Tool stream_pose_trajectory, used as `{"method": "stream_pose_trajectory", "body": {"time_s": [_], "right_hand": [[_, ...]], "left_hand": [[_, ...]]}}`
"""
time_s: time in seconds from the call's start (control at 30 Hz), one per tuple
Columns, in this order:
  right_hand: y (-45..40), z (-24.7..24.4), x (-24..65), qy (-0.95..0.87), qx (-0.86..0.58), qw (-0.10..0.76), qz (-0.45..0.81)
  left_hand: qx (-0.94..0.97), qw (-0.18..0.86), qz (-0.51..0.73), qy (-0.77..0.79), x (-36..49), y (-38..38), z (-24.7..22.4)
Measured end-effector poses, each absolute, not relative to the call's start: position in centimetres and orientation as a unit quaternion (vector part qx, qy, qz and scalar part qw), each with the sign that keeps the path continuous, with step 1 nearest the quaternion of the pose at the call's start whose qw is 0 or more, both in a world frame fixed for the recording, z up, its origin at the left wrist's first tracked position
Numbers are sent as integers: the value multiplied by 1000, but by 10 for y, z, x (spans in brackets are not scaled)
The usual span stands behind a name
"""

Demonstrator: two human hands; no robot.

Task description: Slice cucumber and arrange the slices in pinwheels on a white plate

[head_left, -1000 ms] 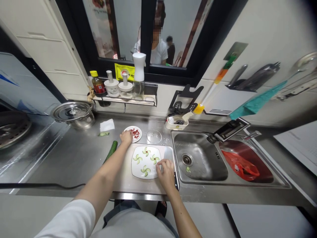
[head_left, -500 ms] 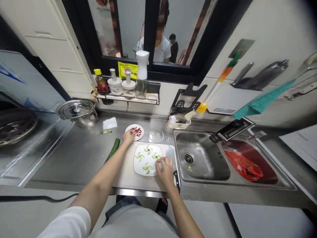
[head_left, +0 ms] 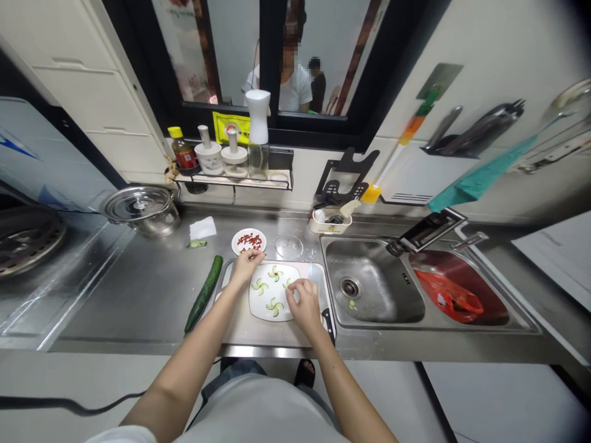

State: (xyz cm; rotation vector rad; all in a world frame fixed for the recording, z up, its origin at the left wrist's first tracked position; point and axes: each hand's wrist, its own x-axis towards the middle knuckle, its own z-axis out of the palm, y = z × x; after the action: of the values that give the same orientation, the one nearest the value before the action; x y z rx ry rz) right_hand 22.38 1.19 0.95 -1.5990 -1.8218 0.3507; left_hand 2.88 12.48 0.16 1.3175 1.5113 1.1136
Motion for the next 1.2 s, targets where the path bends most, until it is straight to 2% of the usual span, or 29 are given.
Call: {"method": "stream_pose_trajectory", "body": {"time_s": [0.47,1.2], "right_hand": [[23,44,211,-723,-561,370,162],[14,41,207,-778,-536,291,151]], "left_hand": [[571,426,415,566,44,43,29],[575,419,380,591,48,20,18]]}}
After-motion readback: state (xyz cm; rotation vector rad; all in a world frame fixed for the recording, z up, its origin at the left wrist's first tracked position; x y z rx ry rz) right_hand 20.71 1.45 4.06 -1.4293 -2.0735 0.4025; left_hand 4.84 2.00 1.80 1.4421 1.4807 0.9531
